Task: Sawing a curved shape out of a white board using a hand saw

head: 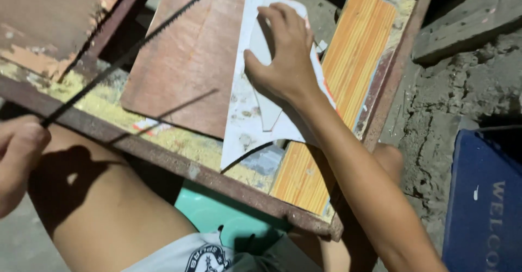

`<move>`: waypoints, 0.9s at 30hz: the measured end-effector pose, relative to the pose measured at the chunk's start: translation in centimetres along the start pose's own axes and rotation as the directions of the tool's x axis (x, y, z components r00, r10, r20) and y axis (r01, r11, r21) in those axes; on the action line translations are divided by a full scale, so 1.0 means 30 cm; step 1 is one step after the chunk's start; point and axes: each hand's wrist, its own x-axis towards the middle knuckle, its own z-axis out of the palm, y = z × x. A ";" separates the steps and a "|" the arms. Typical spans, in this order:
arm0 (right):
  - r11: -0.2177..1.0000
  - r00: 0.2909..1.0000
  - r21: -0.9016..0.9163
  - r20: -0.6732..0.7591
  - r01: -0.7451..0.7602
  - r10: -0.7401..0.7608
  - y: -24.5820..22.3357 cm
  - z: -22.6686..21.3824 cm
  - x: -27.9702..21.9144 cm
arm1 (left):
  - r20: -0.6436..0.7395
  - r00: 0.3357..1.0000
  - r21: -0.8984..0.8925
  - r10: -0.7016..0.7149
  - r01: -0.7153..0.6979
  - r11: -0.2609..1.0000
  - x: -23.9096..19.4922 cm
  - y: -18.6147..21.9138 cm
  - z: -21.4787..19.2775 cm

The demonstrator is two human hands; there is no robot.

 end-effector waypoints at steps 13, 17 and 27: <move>0.999 0.999 -0.030 -0.021 0.031 -0.032 -0.013 0.005 -0.015 | -0.078 0.954 0.182 -0.289 0.299 0.937 0.015 -0.217 0.043; 0.998 0.998 -0.049 -0.038 0.040 -0.042 -0.028 0.005 -0.019 | -0.045 0.981 0.188 -0.189 0.194 0.963 -0.003 -0.214 0.037; 0.978 0.994 -0.184 -0.026 0.103 -0.110 -0.074 -0.001 -0.016 | -0.030 0.999 0.090 0.026 -0.024 0.996 -0.009 -0.080 0.018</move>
